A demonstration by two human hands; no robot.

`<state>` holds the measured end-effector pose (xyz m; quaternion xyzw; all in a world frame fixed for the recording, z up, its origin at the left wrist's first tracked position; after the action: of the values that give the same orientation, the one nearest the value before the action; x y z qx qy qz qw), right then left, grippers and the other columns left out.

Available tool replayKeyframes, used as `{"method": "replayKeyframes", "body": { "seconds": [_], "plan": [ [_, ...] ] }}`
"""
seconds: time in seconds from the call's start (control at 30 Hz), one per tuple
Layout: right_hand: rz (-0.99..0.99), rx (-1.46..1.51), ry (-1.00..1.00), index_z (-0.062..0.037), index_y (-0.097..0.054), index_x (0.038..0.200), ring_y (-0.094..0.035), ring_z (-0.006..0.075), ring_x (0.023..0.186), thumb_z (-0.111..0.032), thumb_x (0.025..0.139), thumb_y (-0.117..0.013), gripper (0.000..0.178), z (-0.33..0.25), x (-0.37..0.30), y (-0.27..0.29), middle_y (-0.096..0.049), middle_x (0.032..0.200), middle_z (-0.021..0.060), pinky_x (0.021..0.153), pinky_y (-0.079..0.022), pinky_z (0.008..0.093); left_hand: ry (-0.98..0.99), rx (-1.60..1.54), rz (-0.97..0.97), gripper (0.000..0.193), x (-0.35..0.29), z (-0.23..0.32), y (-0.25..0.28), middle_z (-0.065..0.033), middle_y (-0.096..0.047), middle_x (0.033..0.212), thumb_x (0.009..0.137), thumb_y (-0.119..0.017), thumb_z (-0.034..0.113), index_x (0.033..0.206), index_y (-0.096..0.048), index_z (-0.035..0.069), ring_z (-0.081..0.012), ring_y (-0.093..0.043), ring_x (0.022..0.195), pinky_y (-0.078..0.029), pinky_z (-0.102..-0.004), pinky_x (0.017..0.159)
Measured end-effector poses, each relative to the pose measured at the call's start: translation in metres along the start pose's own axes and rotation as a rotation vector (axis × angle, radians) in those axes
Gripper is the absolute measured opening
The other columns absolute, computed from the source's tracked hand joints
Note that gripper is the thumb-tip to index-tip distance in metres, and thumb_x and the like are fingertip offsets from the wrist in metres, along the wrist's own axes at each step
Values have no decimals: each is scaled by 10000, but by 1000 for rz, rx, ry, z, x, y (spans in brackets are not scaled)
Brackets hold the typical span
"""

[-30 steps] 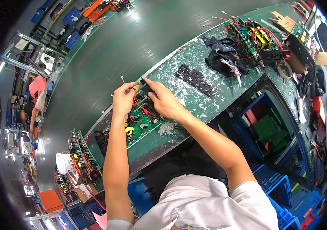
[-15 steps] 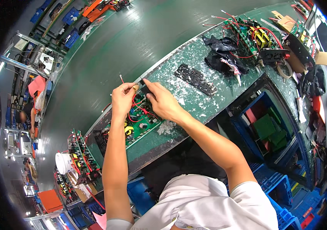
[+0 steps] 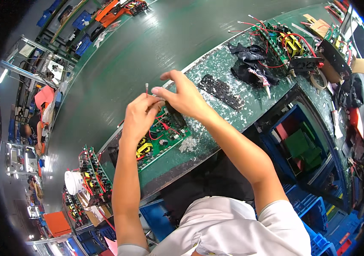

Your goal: Assembling electronic components onto a circuit board and applying paste to components on a production line.

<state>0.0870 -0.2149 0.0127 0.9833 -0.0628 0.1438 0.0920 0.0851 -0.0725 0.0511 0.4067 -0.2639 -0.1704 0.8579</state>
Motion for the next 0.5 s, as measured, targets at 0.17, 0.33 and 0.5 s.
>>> {"method": "replayKeyframes", "body": {
  "seconds": [0.17, 0.33, 0.5],
  "plan": [
    [-70, -38, 4, 21, -664, 990, -635, 171, 941, -217, 945, -687, 244, -8, 12, -4, -671, 1075, 87, 835, -520, 331, -133, 103, -138, 120, -3, 19, -8, -118, -657, 872, 835, -700, 70, 939, -715, 11, -276, -649, 797, -518, -393, 738],
    [-74, -16, -96, 24, -659, 972, -629, 132, 891, -191, 945, -677, 217, 16, 5, -7, -679, 944, 70, 812, -523, 317, 131, -286, 43, 163, 2, -5, 4, -85, -659, 866, 828, -720, 11, 984, -674, 1, -174, -625, 722, -509, -331, 658],
    [-50, 112, -96, 25, -645, 967, -620, 117, 871, -172, 946, -664, 199, 25, -2, -20, -676, 901, 36, 829, -513, 292, 51, -191, 126, 165, 6, -1, 11, -107, -687, 882, 844, -707, 3, 1008, -697, -11, -200, -670, 726, -525, -334, 673]
  ]
}}
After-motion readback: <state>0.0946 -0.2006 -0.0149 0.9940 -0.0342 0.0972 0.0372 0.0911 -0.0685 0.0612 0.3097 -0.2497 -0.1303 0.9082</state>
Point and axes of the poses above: each hand's wrist, its own x-axis towards the middle knuckle, its own y-axis out of the back of the hand, z = x × y, the point moved 9 cm from there along x, towards the middle knuckle
